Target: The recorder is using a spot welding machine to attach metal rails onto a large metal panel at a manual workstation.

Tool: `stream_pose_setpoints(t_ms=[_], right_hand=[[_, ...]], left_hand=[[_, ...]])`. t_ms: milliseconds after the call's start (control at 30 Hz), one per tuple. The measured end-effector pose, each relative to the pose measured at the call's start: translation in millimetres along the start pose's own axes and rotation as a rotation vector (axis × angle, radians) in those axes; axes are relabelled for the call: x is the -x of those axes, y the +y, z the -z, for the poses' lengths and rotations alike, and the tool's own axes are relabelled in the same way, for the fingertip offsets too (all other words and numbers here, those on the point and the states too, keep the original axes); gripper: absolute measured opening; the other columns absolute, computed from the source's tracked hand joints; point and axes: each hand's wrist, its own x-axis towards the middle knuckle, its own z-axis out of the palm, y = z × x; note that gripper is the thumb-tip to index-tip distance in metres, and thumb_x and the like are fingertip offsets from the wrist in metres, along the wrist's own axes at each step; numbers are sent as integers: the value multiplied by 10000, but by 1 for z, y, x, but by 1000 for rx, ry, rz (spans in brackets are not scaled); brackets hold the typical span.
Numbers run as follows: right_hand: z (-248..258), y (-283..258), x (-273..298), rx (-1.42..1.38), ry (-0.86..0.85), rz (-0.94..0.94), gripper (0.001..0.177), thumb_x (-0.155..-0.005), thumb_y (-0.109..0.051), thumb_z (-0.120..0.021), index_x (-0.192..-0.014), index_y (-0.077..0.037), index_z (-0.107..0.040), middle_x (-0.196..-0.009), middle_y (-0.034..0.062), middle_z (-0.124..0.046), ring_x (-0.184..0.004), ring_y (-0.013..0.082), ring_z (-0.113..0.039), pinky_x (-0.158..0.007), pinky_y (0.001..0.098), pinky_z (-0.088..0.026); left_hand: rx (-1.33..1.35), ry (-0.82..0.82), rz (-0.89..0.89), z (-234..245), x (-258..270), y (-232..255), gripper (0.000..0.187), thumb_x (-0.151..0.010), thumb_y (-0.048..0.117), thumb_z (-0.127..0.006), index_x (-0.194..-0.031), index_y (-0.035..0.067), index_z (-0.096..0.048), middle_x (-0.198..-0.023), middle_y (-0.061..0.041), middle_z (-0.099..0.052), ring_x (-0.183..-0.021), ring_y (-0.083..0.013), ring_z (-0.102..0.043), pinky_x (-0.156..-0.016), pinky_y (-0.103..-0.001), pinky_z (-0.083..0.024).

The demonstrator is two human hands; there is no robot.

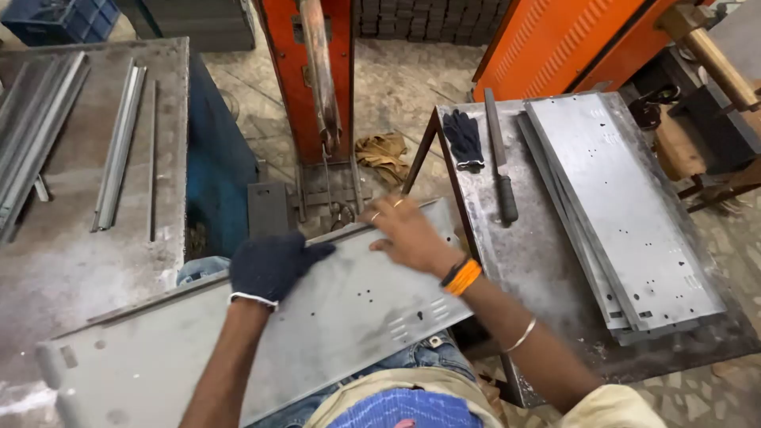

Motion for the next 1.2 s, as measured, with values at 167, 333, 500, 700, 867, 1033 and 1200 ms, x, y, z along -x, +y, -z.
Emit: stream_pose_setpoints(t_ms=[167,333,500,700,867,1033,1200], right_hand=[[-14,-19,-1,46,-33,-139,438,-702,-123,-838,-1105,-84,-672,-1153,93,-605,-1166,314,-545,-999,450,-423],[-15,-18,-16,23,-70,-120,360,-677,-116,-830,-989,-73,-654,-1071,108,-586,-1102,328,-548,-945,440,-425],[-44,-20,-15,-33,53,-200,143,-916,-93,-689,-1057,-80,-670,-1098,103,-620,-992,353,-650,-833,465,-510],[-52,-26,-31,-134,86,26,468,-852,-380,-808,-1111,-8,-694,-1061,177,-716,-906,387,-698,-744,477,-538],[7,29,-4,-150,-98,-113,279,-869,-382,-776,-966,-120,-784,-855,130,-750,-758,325,-701,-673,436,-525],[60,115,85,101,-141,-410,353,-891,-441,-776,-887,-88,-792,-675,144,-676,-573,303,-628,-582,412,-477],[37,113,120,-58,-25,-647,344,-924,-411,-703,-988,-92,-816,-656,126,-702,-591,242,-664,-593,393,-499]], left_hand=[[130,-107,6,5,3,7,607,-746,727,-700,-714,121,-717,-706,-183,-694,-679,-403,-692,-638,-534,-532],[214,-183,23,12,9,2,559,-629,608,-823,-865,114,-711,-813,-184,-723,-786,-412,-701,-691,-545,-532],[177,-218,87,9,8,4,536,-660,590,-840,-904,130,-714,-856,-174,-732,-843,-397,-701,-749,-539,-531],[148,-235,74,-2,8,-5,471,-665,533,-847,-898,142,-729,-882,-148,-742,-873,-371,-712,-775,-524,-534],[180,-205,59,-16,14,-28,446,-685,521,-836,-936,161,-754,-892,-142,-742,-880,-376,-706,-775,-527,-528],[264,-45,234,-48,48,-76,336,-851,507,-716,-954,192,-769,-914,-132,-749,-895,-376,-707,-752,-528,-532],[120,-37,669,-59,118,-165,396,-1008,523,-513,-1069,237,-780,-994,-125,-764,-940,-375,-715,-825,-522,-543]])
